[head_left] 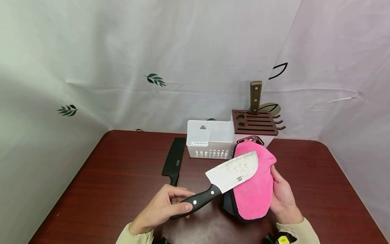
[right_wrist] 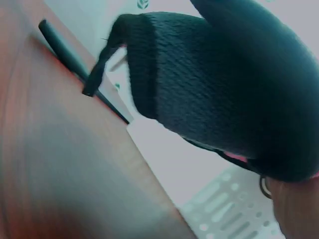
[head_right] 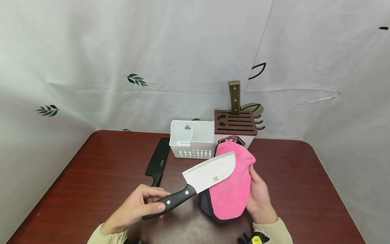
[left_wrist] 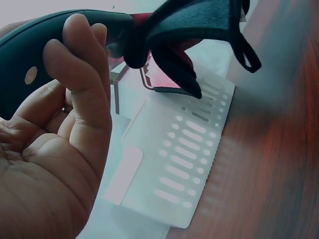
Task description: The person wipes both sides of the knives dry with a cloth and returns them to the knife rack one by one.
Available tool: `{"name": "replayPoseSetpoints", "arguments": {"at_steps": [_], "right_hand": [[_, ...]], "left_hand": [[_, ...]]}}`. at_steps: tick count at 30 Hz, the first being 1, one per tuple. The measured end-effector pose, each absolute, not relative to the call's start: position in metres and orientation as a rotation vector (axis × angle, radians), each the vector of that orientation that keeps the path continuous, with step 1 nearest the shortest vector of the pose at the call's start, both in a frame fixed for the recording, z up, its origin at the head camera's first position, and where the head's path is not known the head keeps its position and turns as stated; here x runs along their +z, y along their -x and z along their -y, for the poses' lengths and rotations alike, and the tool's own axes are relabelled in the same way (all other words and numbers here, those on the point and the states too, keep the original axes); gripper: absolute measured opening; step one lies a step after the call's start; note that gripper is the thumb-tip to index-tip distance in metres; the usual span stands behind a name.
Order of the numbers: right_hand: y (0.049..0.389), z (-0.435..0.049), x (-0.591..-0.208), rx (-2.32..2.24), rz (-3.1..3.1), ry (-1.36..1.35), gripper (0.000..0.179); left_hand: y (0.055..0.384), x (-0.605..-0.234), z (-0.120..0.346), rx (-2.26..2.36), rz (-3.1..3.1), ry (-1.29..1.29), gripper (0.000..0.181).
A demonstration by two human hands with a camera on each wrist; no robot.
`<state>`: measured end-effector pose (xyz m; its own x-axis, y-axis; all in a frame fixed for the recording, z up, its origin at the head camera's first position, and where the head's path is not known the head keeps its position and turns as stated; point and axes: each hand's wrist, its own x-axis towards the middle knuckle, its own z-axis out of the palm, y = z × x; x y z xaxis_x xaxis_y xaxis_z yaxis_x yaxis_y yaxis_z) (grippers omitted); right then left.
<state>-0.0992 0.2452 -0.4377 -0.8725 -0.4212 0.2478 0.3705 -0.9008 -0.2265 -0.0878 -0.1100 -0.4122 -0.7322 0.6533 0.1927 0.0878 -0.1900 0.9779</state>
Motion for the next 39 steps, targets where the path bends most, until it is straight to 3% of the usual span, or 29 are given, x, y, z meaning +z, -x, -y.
{"name": "replayPoseSetpoints", "arguments": {"at_steps": [10, 20, 39], "right_hand": [[0.099, -0.235, -0.440, -2.633, 0.023, 0.531, 0.075], [0.096, -0.226, -0.440, -2.636, -0.068, 0.517, 0.069], [0.085, -0.205, -0.446, -2.467, -0.143, 0.513, 0.070]], "left_hand": [[0.085, -0.409, 0.107, 1.852, -1.792, -0.648, 0.026], [0.084, -0.408, 0.102, 1.749, -1.934, -0.462, 0.027], [0.084, -0.410, 0.101, 1.738, -1.949, -0.461, 0.029]]}}
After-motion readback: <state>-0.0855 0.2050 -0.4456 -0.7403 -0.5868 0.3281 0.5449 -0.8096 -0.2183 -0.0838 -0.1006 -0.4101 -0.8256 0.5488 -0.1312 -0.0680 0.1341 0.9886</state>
